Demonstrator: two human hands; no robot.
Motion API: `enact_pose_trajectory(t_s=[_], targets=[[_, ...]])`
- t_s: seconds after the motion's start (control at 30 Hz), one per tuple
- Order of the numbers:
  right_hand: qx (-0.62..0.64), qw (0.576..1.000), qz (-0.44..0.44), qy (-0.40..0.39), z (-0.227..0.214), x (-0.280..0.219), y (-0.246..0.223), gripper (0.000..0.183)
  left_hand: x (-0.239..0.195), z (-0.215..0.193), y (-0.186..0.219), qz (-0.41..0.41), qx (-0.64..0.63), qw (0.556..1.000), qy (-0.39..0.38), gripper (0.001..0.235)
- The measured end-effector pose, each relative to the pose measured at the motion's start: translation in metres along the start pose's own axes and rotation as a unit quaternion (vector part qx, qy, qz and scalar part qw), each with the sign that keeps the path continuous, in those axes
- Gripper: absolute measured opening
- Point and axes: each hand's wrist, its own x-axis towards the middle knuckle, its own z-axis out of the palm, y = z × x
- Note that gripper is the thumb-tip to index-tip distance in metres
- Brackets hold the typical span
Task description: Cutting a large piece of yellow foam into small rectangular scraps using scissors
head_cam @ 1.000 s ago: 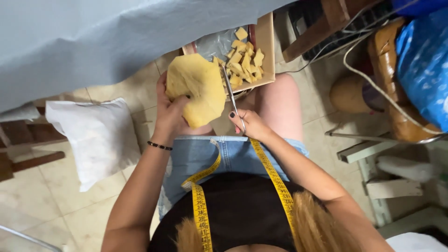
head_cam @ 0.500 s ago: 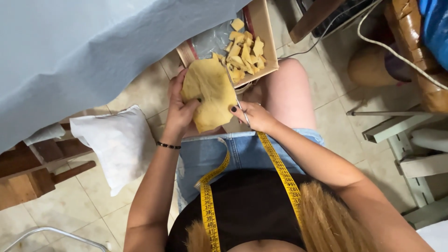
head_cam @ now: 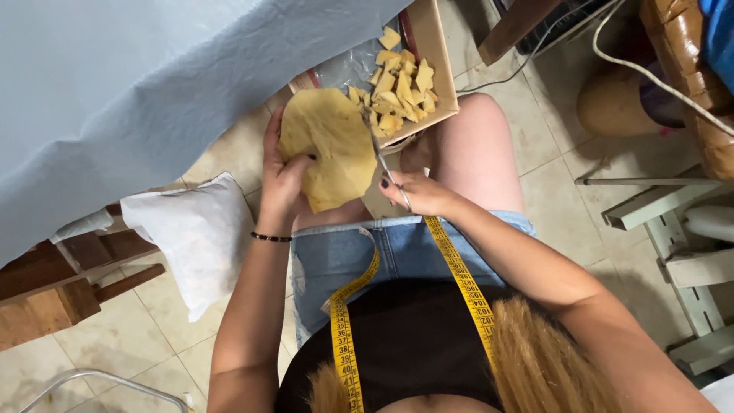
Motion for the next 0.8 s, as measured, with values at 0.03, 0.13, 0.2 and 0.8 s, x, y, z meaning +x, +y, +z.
enact_pose_trajectory(t_s=[0.03,0.13,0.2,0.8], targets=[[0.001,1.0,0.0,0.0,-0.003,-0.004,-0.009,0.061,0.0,-0.002,-0.001,-0.001,0.001,1.0,-0.001,0.089],[-0.006,1.0,-0.021,-0.023,-0.008,-0.011,-0.028,0.057,-0.001,-0.005,-0.011,-0.005,0.028,1.0,-0.009,0.087],[-0.018,0.997,-0.065,-0.038,-0.01,-0.006,-0.03,0.057,-0.001,-0.007,-0.023,0.098,0.227,0.967,-0.066,0.082],[0.046,0.992,0.054,0.102,0.011,0.007,0.014,0.051,-0.002,-0.001,-0.012,-0.032,0.054,0.998,-0.011,0.078]])
